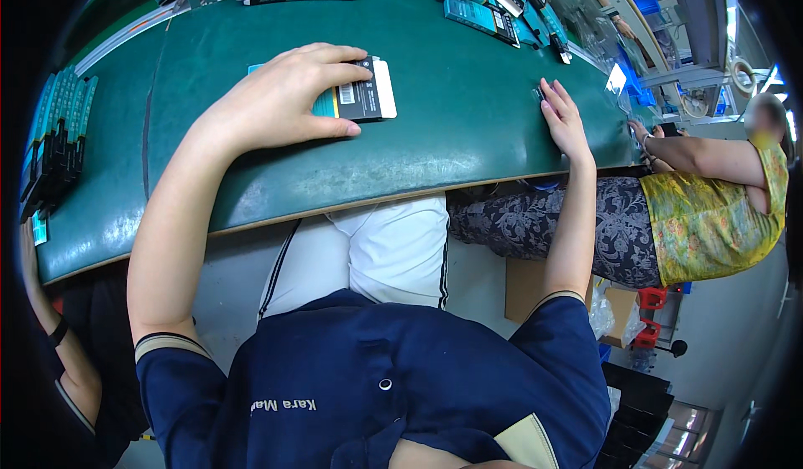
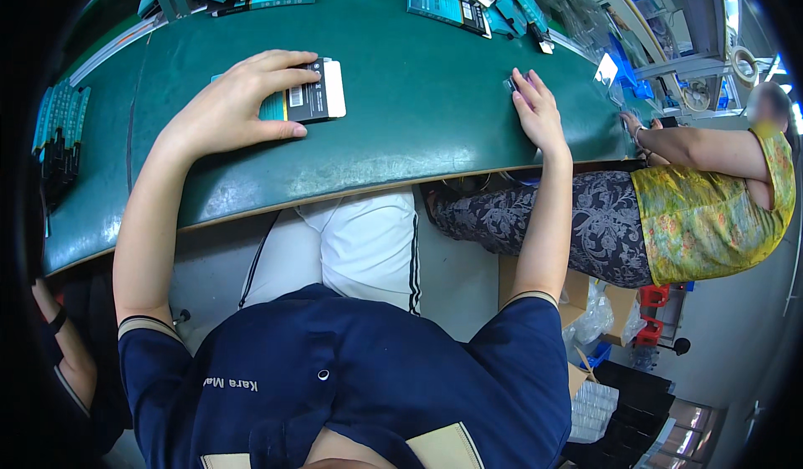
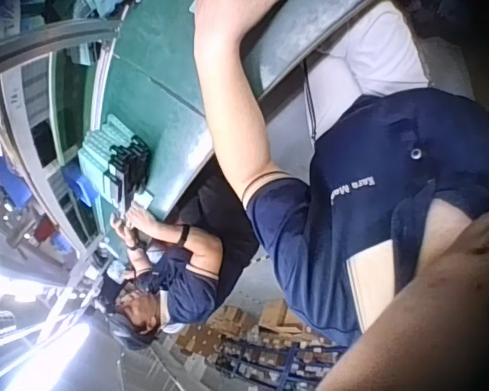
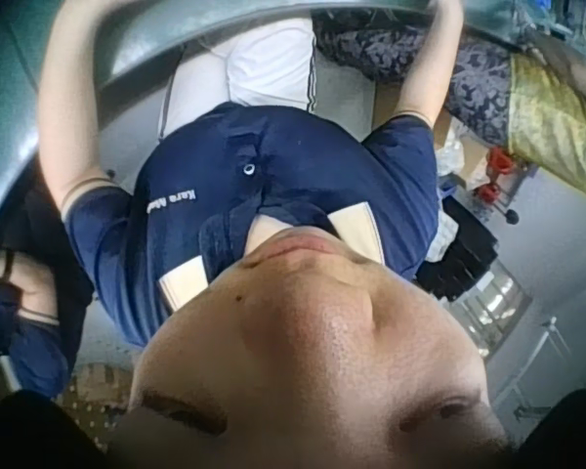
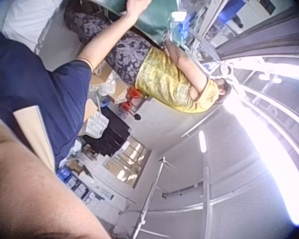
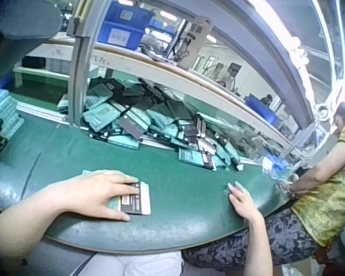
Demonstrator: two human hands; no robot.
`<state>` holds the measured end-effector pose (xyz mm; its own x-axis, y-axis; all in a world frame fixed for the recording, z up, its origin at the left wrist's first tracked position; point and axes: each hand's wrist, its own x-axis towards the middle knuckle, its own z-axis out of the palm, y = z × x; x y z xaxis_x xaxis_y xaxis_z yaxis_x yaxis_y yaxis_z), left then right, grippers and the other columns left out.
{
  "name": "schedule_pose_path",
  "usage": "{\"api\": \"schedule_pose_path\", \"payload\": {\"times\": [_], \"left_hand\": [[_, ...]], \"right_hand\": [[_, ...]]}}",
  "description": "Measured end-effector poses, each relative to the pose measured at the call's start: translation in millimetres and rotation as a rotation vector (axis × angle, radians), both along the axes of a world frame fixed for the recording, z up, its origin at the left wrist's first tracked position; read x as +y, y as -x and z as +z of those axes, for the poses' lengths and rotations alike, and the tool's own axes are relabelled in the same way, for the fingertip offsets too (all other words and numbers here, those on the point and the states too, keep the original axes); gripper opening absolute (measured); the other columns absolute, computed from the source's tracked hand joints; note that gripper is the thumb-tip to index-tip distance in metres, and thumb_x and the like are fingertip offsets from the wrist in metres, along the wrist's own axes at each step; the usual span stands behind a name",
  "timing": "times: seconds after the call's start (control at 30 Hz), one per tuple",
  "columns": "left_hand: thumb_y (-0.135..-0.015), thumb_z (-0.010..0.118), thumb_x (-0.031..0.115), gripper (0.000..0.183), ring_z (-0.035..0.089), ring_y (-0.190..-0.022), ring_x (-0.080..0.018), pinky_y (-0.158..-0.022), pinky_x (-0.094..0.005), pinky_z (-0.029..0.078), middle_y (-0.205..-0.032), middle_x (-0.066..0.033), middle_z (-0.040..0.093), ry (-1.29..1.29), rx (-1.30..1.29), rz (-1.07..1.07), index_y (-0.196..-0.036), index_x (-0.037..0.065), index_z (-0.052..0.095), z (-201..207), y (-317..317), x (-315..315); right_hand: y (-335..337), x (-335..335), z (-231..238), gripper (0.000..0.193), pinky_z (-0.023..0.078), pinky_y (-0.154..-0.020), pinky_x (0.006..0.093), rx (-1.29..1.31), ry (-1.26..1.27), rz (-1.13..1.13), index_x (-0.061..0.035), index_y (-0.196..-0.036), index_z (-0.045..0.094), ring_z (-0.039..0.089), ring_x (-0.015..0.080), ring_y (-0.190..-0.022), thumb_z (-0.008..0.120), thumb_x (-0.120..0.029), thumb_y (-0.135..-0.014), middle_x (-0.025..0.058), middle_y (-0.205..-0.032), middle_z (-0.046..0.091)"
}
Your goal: Packaging small electronic accessories or screen protectors into individual boxes at an assembly line.
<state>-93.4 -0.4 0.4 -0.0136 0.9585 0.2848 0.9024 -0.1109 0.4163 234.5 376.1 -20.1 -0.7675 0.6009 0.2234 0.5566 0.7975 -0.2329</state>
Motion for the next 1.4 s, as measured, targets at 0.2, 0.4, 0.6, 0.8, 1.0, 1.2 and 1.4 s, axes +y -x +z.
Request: {"api": "schedule_pose_path", "payload": {"times": [0.2,0.4,0.6,0.8,1.0,1.2,1.4], "left_hand": [[-0.071,0.084,0.028,0.062,0.051,-0.13,-0.0339,-0.107,-0.0431,0.044,-0.14,-0.0168,0.054,-0.035,-0.042,-0.006,-0.125,0.003,0.064,-6,-5,3],[-0.068,0.083,0.024,0.061,0.054,-0.123,-0.0307,-0.107,-0.0427,0.043,-0.132,-0.0142,0.061,-0.115,-0.038,-0.051,-0.122,0.003,0.066,-11,-21,13],[-0.067,0.082,0.028,0.065,0.055,-0.116,-0.0283,-0.105,-0.0404,0.042,-0.13,-0.011,0.062,-0.136,-0.007,-0.011,-0.125,0.004,0.065,-15,-24,13],[-0.065,0.085,0.036,0.073,0.054,-0.117,-0.0298,-0.104,-0.0412,0.043,-0.126,-0.0131,0.059,-0.106,0.01,0.048,-0.125,0.001,0.062,-19,-25,9],[-0.061,0.086,0.038,0.08,0.053,-0.121,-0.0327,-0.105,-0.0438,0.041,-0.131,-0.0164,0.055,-0.237,0.122,-0.05,-0.125,-0.002,0.059,-20,-31,19],[-0.061,0.089,0.029,0.088,0.056,-0.122,-0.0332,-0.106,-0.0409,0.042,-0.131,-0.0175,0.056,-0.313,-0.322,0.178,-0.135,0.003,0.049,10,-32,15],[-0.065,0.094,0.021,0.086,0.056,-0.112,-0.0213,-0.096,-0.0335,0.046,-0.125,-0.0122,0.054,-0.816,-0.593,0.293,-0.131,0.007,0.04,-1,-45,34]], "right_hand": [[9,-17,0,0.046,0.031,-0.116,0.042,0.002,-0.026,-0.007,-0.0279,-0.141,0.056,0.04,0.0369,-0.139,0.058,-0.028,-0.095,0.0205,-0.151,0.042],[49,-84,-3,0.055,0.036,-0.111,0.0432,0.072,-0.078,0.097,-0.0244,-0.138,0.059,0.049,0.0388,-0.128,0.068,-0.026,-0.083,0.0274,-0.138,0.051],[86,-170,4,0.077,0.045,-0.104,0.0379,0.41,0.464,0.177,0.0018,-0.134,0.055,0.059,0.0305,-0.12,0.083,-0.017,-0.065,0.0197,-0.13,0.059],[99,-185,28,0.063,0.034,-0.113,0.0493,-0.004,0.251,0.68,-0.0034,-0.13,0.062,0.054,0.0325,-0.128,0.082,-0.021,-0.073,0.0151,-0.136,0.06],[146,-231,-11,0.017,0.038,-0.108,0.0413,0.879,0.601,0.259,-0.0002,-0.105,0.071,0.058,0.0256,-0.12,0.064,-0.011,-0.095,0.0127,-0.114,0.071],[156,-231,44,0.043,0.029,-0.118,0.0422,1.329,0.703,0.524,0.0065,-0.134,0.049,0.046,0.0291,-0.135,0.048,0.004,-0.092,0.0224,-0.139,0.052],[177,-251,71,0.04,0.044,-0.104,0.0357,1.02,1.621,0.553,0.0119,-0.132,0.051,0.058,0.0232,-0.115,0.046,-0.008,-0.097,0.0183,-0.125,0.061]]}}
